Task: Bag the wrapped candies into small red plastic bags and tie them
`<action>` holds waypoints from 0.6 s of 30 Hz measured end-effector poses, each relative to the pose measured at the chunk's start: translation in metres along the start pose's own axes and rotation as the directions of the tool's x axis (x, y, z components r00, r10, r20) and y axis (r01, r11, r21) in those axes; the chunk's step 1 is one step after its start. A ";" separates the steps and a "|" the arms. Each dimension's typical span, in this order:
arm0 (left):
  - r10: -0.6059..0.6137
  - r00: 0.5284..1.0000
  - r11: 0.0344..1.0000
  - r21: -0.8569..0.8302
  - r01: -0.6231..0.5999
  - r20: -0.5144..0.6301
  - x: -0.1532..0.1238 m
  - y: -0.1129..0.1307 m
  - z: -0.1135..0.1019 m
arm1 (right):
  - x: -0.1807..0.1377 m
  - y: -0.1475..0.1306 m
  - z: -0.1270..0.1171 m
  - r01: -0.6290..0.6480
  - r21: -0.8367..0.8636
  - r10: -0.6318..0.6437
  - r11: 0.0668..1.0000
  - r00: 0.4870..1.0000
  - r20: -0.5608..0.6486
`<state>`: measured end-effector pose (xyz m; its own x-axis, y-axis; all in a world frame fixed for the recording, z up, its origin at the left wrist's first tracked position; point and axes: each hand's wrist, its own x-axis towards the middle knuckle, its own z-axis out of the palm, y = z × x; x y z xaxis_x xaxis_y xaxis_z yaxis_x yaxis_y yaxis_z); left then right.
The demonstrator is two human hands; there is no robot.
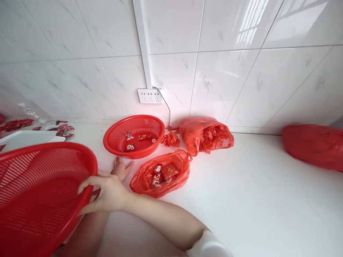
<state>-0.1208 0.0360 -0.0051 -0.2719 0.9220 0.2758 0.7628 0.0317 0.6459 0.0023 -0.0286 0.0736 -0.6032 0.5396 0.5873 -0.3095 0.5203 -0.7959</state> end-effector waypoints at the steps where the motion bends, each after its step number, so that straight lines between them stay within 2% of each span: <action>1: 0.005 1.000 0.999 0.041 -0.005 -0.006 0.001 -0.005 0.004 | 0.003 0.012 0.012 -0.009 0.005 0.009 1.000 1.000 0.018; 5: 0.024 1.000 0.985 0.173 -0.022 -0.010 -0.004 -0.016 0.016 | 0.019 0.050 0.043 -0.080 -0.062 0.083 0.995 0.996 0.042; 10: 0.032 0.999 0.967 0.255 -0.026 -0.019 -0.011 -0.016 0.026 | 0.046 0.081 0.056 -0.159 -0.103 0.159 0.982 0.987 -0.008; 15: 0.023 0.999 0.952 0.307 -0.012 -0.034 -0.009 -0.022 0.030 | 0.062 0.097 0.061 -0.246 -0.164 0.229 0.955 0.966 -0.118; 18: -0.014 0.999 0.954 0.298 0.028 -0.049 -0.006 -0.021 0.029 | 0.064 0.095 0.055 -0.281 -0.214 0.261 0.936 0.958 -0.118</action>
<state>-0.1186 0.0410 -0.0406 -0.3112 0.9013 0.3013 0.8950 0.1714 0.4118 -0.1064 0.0186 0.0269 -0.5722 0.7307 0.3723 0.0371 0.4766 -0.8783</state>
